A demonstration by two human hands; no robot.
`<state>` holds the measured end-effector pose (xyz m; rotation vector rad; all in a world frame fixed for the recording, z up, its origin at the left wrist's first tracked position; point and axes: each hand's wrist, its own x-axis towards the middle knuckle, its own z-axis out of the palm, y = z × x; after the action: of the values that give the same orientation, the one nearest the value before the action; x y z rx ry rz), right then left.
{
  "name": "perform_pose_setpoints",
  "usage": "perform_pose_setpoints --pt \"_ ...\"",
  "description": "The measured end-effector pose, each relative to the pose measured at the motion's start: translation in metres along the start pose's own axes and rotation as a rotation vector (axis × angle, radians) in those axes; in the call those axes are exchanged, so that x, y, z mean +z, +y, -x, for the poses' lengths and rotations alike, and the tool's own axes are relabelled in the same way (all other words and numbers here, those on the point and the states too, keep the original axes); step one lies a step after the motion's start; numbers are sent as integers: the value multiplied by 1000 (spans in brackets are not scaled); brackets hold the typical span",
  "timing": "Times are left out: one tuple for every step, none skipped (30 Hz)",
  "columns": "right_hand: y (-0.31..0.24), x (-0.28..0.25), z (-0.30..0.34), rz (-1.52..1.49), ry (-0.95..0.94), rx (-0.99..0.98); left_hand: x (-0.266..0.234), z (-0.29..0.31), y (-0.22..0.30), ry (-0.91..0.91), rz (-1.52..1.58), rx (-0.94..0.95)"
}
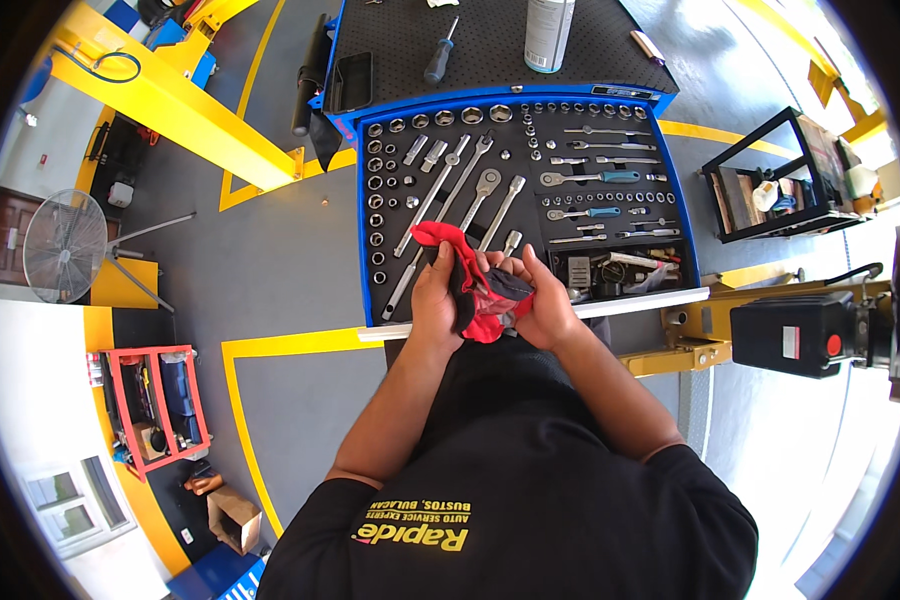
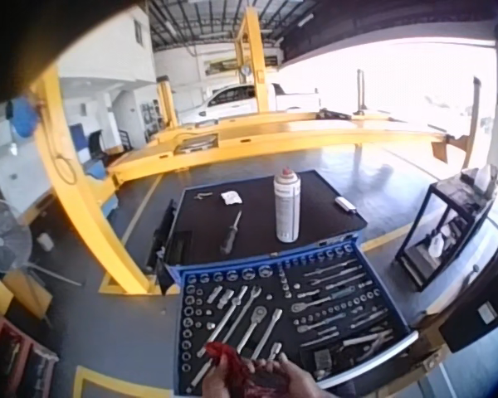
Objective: The person wipes various metal tools, including sockets and wrenches, with a red cloth over an open tool drawer. The person picks up each tool, wipes it, and places it back into the drawer.
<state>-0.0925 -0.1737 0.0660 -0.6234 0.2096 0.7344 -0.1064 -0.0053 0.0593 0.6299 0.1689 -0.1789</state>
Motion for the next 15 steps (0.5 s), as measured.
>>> perform_pose_setpoints --pt "-1 2 0 -94 48 51 3 2 0 22 -42 -3" --pt "-2 5 0 -188 96 102 4 4 -1 43 -83 -7" --pt "-6 18 6 -117 216 281 -1 5 -3 54 -120 33" --pt "-5 8 6 -137 18 319 -3 9 -8 74 -196 122" --pt "-2 -10 6 -157 -180 353 -3 13 -14 93 -272 210" --pt "-3 -16 4 -172 -382 378 3 14 -16 103 -350 302" --pt "3 -19 6 -124 -337 388 16 18 -13 92 -337 318" --pt "3 -22 5 -63 -313 382 14 15 -13 91 -359 339" --pt "3 -20 7 -6 -285 381 9 14 -14 95 -380 356" --pt "3 -20 9 50 -257 378 6 14 -14 99 -400 374" --pt "5 -26 8 22 -292 374 3 17 -12 96 -443 349" --pt "3 -16 12 112 -274 334 5 17 -10 105 -542 386" --pt "-1 1 19 203 -256 295 10 18 -7 116 -640 425" --pt "-3 11 23 295 -239 257 12 19 -5 128 -738 464" --pt "-5 5 17 210 -378 265 11 20 -6 128 -735 452"
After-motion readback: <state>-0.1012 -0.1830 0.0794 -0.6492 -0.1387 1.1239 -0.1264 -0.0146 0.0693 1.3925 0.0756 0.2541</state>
